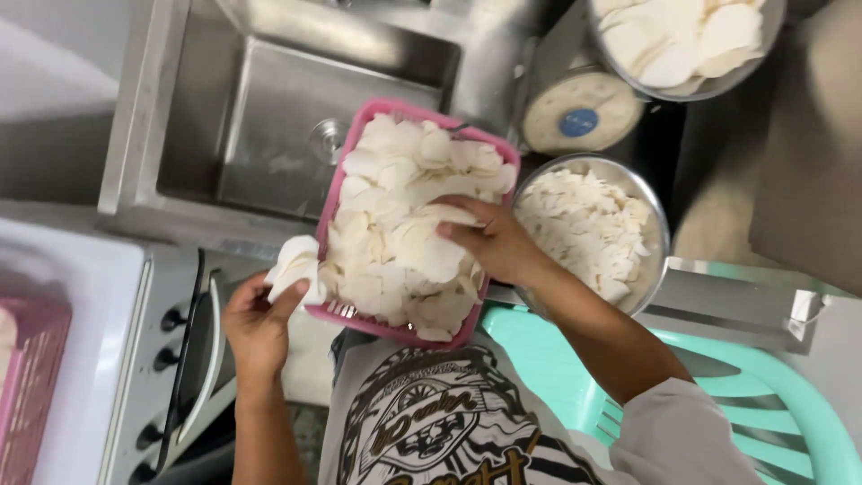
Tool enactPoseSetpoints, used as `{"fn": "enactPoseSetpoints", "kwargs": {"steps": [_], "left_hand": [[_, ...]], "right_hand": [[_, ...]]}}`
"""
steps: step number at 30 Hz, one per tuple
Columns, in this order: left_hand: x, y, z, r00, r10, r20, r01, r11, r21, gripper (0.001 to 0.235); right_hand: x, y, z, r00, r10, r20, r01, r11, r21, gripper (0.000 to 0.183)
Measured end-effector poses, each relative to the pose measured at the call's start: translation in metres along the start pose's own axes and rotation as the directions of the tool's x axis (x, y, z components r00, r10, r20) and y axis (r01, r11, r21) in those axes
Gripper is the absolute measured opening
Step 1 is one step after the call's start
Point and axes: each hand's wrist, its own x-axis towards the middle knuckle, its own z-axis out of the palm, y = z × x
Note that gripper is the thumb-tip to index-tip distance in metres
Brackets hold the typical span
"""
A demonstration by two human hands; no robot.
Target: The person handles thin white food slices in a green basket, then uses a metal strainer to lift items from a deep fryer. They transfer white slices from a metal bowl into a pink basket, separating and arranging them by hand.
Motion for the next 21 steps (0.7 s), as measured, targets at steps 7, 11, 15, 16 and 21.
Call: {"fn": "enactPoseSetpoints", "kwargs": {"steps": [7,11,15,16,21], "left_hand": [[-0.005,0.03,0.012,0.987,-0.162,0.01,0.161,0.986,0.045,0.027],[-0.006,0.027,0.01,0.991,-0.13,0.023,0.129,0.989,0.067,0.028],[-0.01,0.024,0.007,0.989,-0.149,-0.001,0.148,0.986,0.073,0.03],[-0.01,0.025,0.007,0.99,-0.139,0.007,0.138,0.988,0.077,0.03],[-0.014,0.021,0.0,0.979,-0.194,-0.059,0.197,0.979,0.054,0.03]], "right_hand": [[0.035,-0.041,-0.125,0.874,0.069,-0.481,-0.029,0.996,0.09,0.012],[0.065,-0.076,-0.189,0.757,-0.312,-0.574,0.27,0.949,-0.16,0.015],[0.111,-0.037,-0.269,0.674,-0.371,-0.639,0.126,0.91,-0.395,0.032],[0.123,-0.024,-0.288,0.685,-0.346,-0.641,-0.002,0.879,-0.476,0.058],[0.127,-0.013,-0.333,0.611,-0.296,-0.734,-0.028,0.919,-0.394,0.029]]}}
